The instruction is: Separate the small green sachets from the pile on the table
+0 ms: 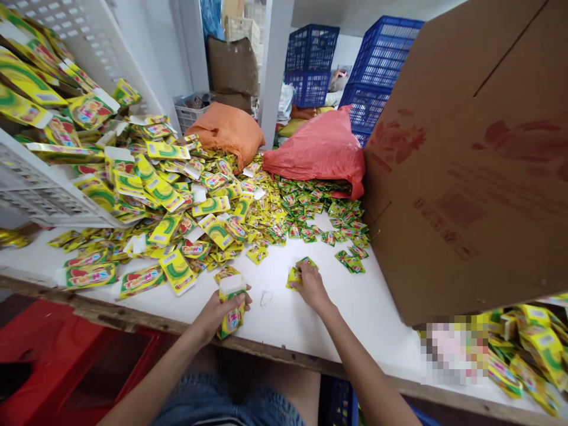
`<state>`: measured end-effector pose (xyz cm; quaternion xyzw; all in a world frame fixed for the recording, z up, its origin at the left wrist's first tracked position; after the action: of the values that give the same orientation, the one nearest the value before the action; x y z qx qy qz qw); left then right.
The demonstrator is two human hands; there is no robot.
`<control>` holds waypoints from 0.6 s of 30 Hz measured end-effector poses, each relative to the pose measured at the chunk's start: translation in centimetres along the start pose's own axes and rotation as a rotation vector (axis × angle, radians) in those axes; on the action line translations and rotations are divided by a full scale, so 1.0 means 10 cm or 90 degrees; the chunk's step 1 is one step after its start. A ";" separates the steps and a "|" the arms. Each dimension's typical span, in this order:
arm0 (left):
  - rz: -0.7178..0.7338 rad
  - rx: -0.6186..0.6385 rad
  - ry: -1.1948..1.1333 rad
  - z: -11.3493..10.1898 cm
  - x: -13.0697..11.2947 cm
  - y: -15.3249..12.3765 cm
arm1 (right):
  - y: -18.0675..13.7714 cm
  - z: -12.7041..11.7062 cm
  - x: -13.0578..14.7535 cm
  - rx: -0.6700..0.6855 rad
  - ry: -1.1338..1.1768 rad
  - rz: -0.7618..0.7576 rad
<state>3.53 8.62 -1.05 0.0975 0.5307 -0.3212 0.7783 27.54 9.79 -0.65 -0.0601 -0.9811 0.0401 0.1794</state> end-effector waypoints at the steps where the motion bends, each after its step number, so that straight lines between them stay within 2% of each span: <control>1: 0.002 0.015 0.016 0.06 0.01 0.02 | 0.01 0.03 -0.03 0.004 -0.015 0.032; 4: 0.005 0.049 0.044 0.22 0.04 0.05 | -0.02 0.09 -0.13 0.022 -0.058 0.118; 7: 0.001 0.054 0.048 0.30 0.06 0.07 | -0.05 0.10 -0.18 0.046 -0.095 0.164; 12: -0.015 0.054 0.060 0.37 0.09 0.09 | -0.03 0.11 -0.22 0.092 -0.128 0.183; 18: -0.031 0.087 0.003 0.40 0.19 0.12 | -0.03 0.14 -0.20 0.128 -0.139 0.168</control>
<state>7.72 6.83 -1.27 0.1381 0.5112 -0.3757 0.7605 28.83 9.10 -2.62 -0.1652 -0.9694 0.1676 0.0704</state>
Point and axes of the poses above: each hand's wrist, its own y-axis towards the middle knuckle, its own z-axis out of the palm, x = y × z, the point moved 10 cm from there along y, towards the middle knuckle, and after that the axes turned 9 degrees about x, right-handed, at the moved point
